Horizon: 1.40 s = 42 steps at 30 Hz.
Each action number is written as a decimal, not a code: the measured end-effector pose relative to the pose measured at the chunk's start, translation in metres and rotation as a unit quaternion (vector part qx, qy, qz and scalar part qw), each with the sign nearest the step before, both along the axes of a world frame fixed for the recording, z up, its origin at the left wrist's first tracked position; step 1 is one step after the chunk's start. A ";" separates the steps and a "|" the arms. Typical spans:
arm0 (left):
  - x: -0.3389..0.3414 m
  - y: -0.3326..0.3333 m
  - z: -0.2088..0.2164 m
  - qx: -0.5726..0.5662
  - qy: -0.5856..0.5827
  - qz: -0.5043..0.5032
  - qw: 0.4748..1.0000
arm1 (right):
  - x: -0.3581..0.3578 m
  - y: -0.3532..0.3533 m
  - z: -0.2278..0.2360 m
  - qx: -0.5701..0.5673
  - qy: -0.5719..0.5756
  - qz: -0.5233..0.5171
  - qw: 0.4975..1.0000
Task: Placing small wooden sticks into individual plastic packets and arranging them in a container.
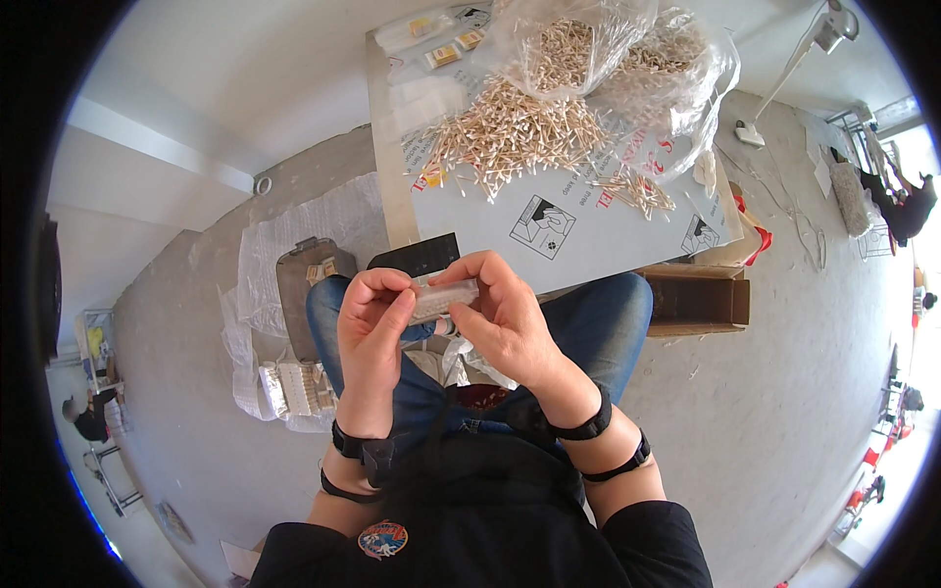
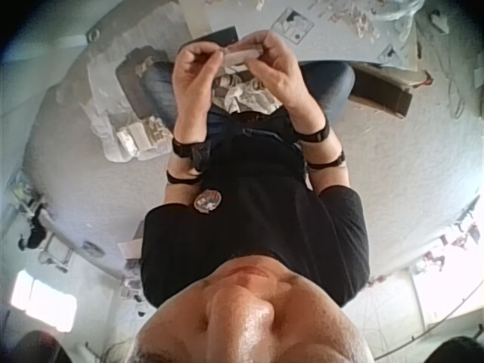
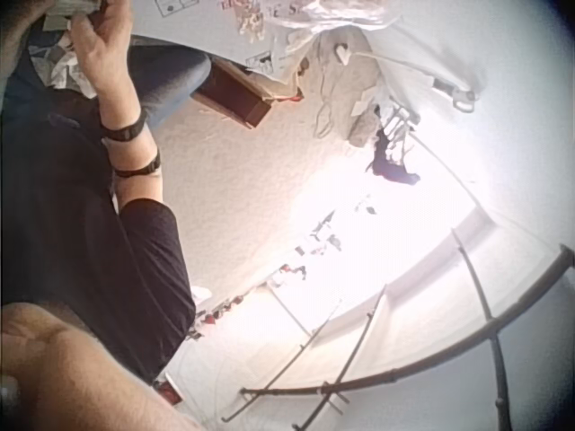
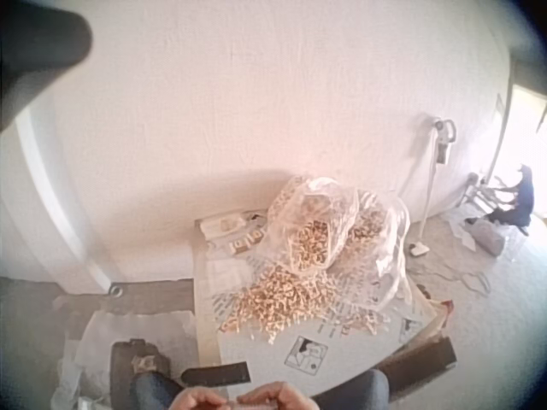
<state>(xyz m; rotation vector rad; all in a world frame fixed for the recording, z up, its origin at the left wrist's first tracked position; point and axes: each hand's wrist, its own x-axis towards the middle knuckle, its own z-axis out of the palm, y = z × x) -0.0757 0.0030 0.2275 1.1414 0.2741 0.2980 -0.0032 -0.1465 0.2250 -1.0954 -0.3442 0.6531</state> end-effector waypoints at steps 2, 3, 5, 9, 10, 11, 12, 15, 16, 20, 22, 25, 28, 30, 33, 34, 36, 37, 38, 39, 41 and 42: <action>0.000 0.000 0.000 -0.002 -0.007 -0.003 1.000 | -0.001 0.000 0.000 -0.002 -0.009 -0.005 1.000; 0.000 0.000 0.001 -0.002 -0.007 -0.003 1.000 | -0.001 0.000 0.000 -0.002 -0.009 -0.005 1.000; 0.000 0.000 0.002 -0.003 -0.021 -0.010 1.000 | -0.001 -0.001 0.000 0.005 -0.026 -0.006 1.000; -0.001 0.001 -0.001 -0.007 -0.033 -0.015 0.999 | -0.001 -0.001 0.001 0.005 -0.030 -0.007 1.000; -0.001 0.000 -0.001 -0.011 -0.035 -0.015 0.999 | -0.002 -0.001 0.002 0.009 -0.026 -0.006 1.000; -0.001 0.000 -0.001 -0.015 -0.036 -0.015 0.999 | -0.002 -0.001 0.002 0.014 -0.023 -0.005 1.000; -0.001 0.000 -0.001 -0.015 -0.036 -0.016 0.999 | -0.001 -0.001 0.002 0.014 -0.023 -0.005 1.000; -0.001 0.000 -0.001 -0.017 -0.041 -0.020 0.999 | -0.001 -0.001 0.002 0.015 -0.028 -0.007 0.999; -0.001 0.000 -0.001 -0.018 -0.041 -0.021 0.999 | -0.001 -0.001 0.002 0.017 -0.026 -0.006 0.999; 0.000 0.000 -0.001 -0.024 -0.040 -0.024 0.999 | -0.001 -0.001 0.000 0.023 -0.025 -0.008 0.999; 0.000 0.001 -0.002 -0.033 -0.035 -0.018 0.999 | -0.001 0.000 -0.002 0.025 -0.028 -0.011 0.999; -0.001 0.004 -0.008 0.005 -0.033 -0.017 0.999 | -0.002 -0.001 0.000 0.020 -0.016 -0.011 1.000; 0.001 0.013 -0.016 0.152 -0.047 -0.029 0.987 | -0.002 -0.001 0.001 0.021 0.000 -0.009 1.000; 0.004 0.014 -0.015 0.251 -0.059 -0.038 0.966 | -0.002 -0.001 -0.001 0.027 0.001 -0.010 1.000; 0.005 0.010 -0.007 0.305 -0.047 -0.027 0.951 | -0.003 0.000 -0.002 0.024 0.009 -0.015 1.000; 0.005 0.010 -0.007 0.309 -0.048 -0.020 0.950 | -0.003 0.000 -0.002 0.026 0.000 -0.010 1.000; 0.004 0.010 -0.007 0.313 -0.050 -0.013 0.948 | -0.003 -0.001 -0.002 0.028 -0.010 -0.004 1.000; 0.004 0.010 -0.006 0.310 -0.049 -0.012 0.949 | -0.001 -0.002 -0.002 0.014 -0.043 -0.006 0.999; 0.004 0.010 -0.006 0.307 -0.049 -0.011 0.950 | 0.001 -0.004 -0.002 0.000 -0.077 -0.009 0.997; 0.004 0.011 -0.006 0.307 -0.049 -0.011 0.950 | 0.003 -0.006 -0.001 0.000 -0.077 -0.009 0.997; 0.003 0.012 -0.006 0.301 -0.045 -0.006 0.953 | 0.007 -0.010 0.000 -0.134 -0.197 -0.015 0.971; 0.003 0.012 -0.006 0.301 -0.045 -0.006 0.953 | 0.008 -0.010 0.002 -0.135 -0.197 -0.016 0.971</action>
